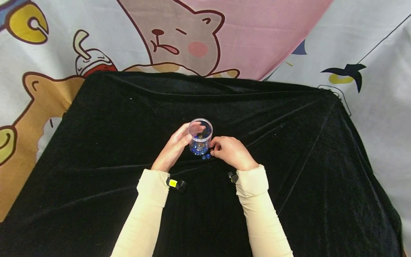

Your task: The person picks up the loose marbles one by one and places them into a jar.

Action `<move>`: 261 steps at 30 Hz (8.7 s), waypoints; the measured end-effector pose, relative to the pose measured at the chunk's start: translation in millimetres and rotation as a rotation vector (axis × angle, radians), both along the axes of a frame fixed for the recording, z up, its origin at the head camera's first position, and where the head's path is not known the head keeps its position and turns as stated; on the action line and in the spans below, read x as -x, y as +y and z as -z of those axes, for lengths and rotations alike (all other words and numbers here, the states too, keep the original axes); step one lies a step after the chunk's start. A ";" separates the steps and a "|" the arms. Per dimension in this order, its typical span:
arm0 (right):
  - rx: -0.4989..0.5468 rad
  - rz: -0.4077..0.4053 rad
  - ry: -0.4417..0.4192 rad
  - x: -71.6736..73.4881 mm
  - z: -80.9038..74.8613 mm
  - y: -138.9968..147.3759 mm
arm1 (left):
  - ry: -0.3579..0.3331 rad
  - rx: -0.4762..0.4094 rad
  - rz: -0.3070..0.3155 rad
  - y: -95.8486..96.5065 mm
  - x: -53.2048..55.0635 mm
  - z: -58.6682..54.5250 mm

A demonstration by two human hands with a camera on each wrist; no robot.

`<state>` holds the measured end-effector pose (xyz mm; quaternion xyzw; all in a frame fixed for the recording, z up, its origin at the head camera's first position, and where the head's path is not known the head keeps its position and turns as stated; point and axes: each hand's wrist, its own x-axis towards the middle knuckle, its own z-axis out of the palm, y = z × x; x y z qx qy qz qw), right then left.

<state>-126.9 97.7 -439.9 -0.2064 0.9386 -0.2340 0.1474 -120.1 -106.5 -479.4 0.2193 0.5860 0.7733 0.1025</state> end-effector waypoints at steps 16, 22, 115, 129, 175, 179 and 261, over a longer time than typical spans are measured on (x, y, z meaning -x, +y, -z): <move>-0.014 0.005 -0.007 1.3 3.3 -0.7 | 0.006 0.020 0.002 0.7 -6.6 -15.7; -0.012 0.005 0.009 1.1 4.9 -0.5 | 0.000 0.013 -0.002 -0.2 -3.0 -5.9; 0.439 0.081 0.489 -17.9 -48.4 -10.6 | -0.028 0.034 -0.008 1.2 -3.6 -6.5; 0.465 0.033 0.462 -17.6 -46.4 -12.4 | -0.037 0.059 -0.007 -0.1 -7.7 -16.6; 0.542 0.083 0.479 -14.2 -42.4 -8.4 | -0.016 0.042 -0.006 -0.2 -4.0 -6.4; 0.549 0.090 0.474 -14.0 -42.7 -8.2 | -0.010 0.022 -0.006 -0.5 -2.1 -0.6; 0.052 -0.091 0.002 -1.6 -12.3 -0.2 | 0.001 0.004 -0.051 -0.5 -7.1 -16.7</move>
